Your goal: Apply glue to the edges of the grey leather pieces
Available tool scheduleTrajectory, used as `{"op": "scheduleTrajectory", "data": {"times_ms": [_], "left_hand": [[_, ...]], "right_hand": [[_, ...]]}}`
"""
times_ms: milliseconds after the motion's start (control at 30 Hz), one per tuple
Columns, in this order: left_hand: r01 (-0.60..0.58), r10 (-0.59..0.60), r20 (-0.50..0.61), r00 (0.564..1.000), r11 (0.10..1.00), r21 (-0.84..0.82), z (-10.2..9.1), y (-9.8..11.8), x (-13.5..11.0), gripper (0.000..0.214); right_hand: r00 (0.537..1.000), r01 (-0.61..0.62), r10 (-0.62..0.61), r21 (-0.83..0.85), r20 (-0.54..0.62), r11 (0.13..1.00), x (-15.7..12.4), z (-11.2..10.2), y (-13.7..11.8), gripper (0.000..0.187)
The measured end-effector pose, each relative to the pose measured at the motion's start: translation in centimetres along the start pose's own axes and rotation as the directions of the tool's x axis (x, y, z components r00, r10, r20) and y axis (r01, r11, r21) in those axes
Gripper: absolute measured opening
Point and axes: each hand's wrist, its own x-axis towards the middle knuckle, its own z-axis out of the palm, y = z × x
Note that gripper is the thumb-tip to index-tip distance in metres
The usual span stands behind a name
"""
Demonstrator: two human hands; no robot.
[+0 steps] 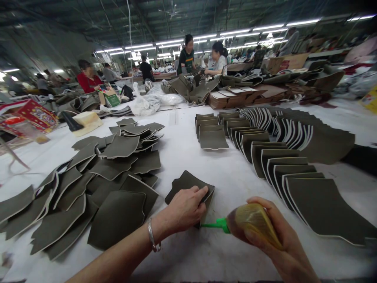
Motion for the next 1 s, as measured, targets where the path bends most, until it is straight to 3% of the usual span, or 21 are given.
{"op": "scheduleTrajectory", "data": {"times_ms": [133, 567, 733, 900, 1000], "left_hand": [[-0.011, 0.011, -0.002, 1.000, 1.000, -0.007, 0.3, -0.1, 0.1, 0.052], [-0.019, 0.019, -0.020, 1.000, 1.000, -0.013, 0.5, -0.3, 0.0, 0.051], [-0.028, 0.028, -0.013, 1.000, 1.000, -0.010, 0.8, -0.4, 0.0, 0.052], [-0.012, 0.012, 0.003, 1.000, 1.000, 0.001, 0.7, -0.3, 0.1, 0.053], [-0.006, 0.006, 0.019, 1.000, 1.000, 0.005, 0.5, -0.1, 0.1, 0.052]], "right_hand": [[0.999, 0.046, -0.046, -0.018, 0.008, 0.999, -0.1, -0.3, 0.5, 0.045], [0.997, -0.083, 0.083, 0.120, 0.005, 0.989, -0.2, 0.2, 0.0, 0.053], [0.996, 0.060, -0.066, -0.092, -0.057, 0.994, 0.5, -0.7, 0.8, 0.052], [0.999, 0.018, -0.018, 0.004, 0.027, 1.000, 0.0, -0.3, 0.8, 0.047], [0.997, 0.077, -0.075, -0.074, 0.037, 0.994, 0.5, -0.6, 1.1, 0.046]]}}
